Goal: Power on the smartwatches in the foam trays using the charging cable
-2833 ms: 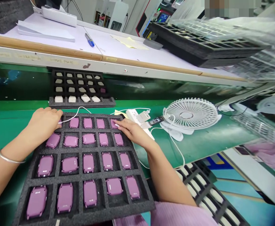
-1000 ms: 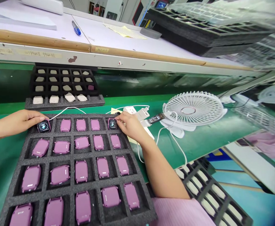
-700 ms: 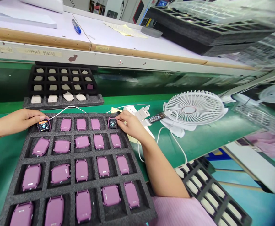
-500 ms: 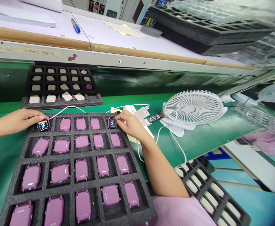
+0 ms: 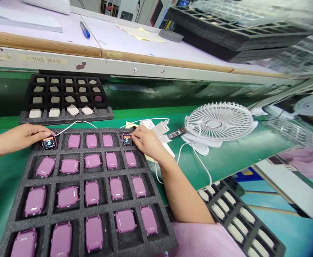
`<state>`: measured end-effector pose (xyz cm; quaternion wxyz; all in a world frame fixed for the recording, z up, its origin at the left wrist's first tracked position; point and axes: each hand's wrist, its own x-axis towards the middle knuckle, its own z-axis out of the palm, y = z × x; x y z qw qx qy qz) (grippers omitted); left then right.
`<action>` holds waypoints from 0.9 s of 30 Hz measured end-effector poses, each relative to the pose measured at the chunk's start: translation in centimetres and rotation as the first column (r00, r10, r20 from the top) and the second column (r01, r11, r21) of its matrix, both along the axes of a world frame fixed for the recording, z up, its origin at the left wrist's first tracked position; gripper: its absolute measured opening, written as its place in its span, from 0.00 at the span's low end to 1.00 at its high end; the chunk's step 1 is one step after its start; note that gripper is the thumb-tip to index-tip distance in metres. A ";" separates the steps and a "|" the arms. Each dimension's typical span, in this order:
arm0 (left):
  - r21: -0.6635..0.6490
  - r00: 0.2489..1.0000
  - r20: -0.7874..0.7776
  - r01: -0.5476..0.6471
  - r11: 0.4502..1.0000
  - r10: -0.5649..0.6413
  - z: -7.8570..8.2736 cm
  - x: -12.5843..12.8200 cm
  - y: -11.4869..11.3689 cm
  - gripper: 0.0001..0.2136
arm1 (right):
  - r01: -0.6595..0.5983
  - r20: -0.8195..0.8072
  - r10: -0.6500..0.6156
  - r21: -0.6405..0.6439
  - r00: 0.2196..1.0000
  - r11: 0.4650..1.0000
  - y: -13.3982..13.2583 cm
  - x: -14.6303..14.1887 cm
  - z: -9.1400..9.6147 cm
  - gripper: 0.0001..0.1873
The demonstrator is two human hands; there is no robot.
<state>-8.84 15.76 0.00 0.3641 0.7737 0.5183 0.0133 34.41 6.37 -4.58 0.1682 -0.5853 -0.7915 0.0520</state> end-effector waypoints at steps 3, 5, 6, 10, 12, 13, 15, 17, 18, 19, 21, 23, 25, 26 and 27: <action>0.006 1.000 -0.004 0.007 1.000 -0.007 0.2 0.1 -0.1 0.36 | 0.054 0.048 -0.056 0.056 0.997 0.997 -0.1 -0.2 -0.1 0.12; 0.009 1.000 0.007 0.009 1.000 -0.009 0.4 0.3 -0.3 0.34 | 0.137 0.042 -0.144 0.144 0.989 0.980 -0.2 -0.4 -0.1 0.11; 0.006 1.000 0.015 0.011 1.000 -0.011 0.5 0.4 -0.4 0.34 | 0.179 0.017 -0.186 0.201 0.982 0.963 -0.3 -0.7 0.0 0.10; -0.019 0.999 0.039 -0.001 1.000 0.002 0.9 0.8 -0.7 0.31 | 0.111 -0.121 -0.077 0.311 0.990 0.944 -0.8 -2.5 0.6 0.10; -0.034 0.998 0.055 -0.010 0.999 0.012 1.0 1.0 -0.8 0.28 | -0.052 -0.083 0.078 0.279 0.994 0.959 -1.1 -3.8 0.7 0.11; -0.039 0.998 0.063 -0.013 0.999 0.016 1.1 1.0 -0.9 0.27 | -0.128 -0.035 0.141 0.254 0.989 0.959 -1.3 -4.4 0.7 0.12; -0.023 0.997 0.067 -0.025 0.999 0.026 1.3 1.1 -1.0 0.26 | -0.235 0.064 0.227 0.206 0.972 0.950 -1.5 -5.3 0.7 0.14; 0.049 0.997 0.048 -0.069 0.996 0.066 1.5 1.2 -1.1 0.24 | -0.285 0.114 0.267 0.186 0.957 0.940 -1.6 -5.6 0.6 0.15; 0.101 0.994 0.037 -0.105 0.989 0.102 1.6 1.3 -1.2 0.23 | -0.286 0.116 0.267 0.193 0.957 0.939 -1.6 -5.6 0.6 0.14; 0.158 0.989 0.035 -0.150 0.976 0.146 1.6 1.5 -1.3 0.22 | -0.272 0.107 0.254 0.212 0.961 0.939 -1.6 -5.6 0.6 0.14; 0.255 0.971 0.088 -0.239 0.937 0.224 1.5 2.1 -1.7 0.19 | -0.206 0.059 0.198 0.250 0.978 0.946 -1.5 -5.3 0.5 0.13; 0.288 0.955 0.199 -0.272 0.918 0.221 1.1 3.2 -2.3 0.16 | -0.128 0.015 0.129 0.245 0.992 0.961 -1.2 -5.1 0.2 0.12; 0.301 0.951 0.287 -0.202 0.932 0.113 0.3 4.7 -3.1 0.14 | -0.075 0.033 0.070 0.203 0.997 0.976 -0.9 -5.0 -0.1 0.12; 0.320 0.955 0.295 -0.130 0.938 0.032 -0.1 5.4 -3.5 0.12 | -0.058 0.056 0.049 0.178 0.997 0.982 -0.7 -5.0 -0.3 0.13; 0.352 0.960 0.275 -0.053 0.934 -0.049 -0.6 6.1 -3.8 0.10 | -0.042 0.078 0.030 0.161 0.997 0.986 -0.6 -5.0 -0.6 0.14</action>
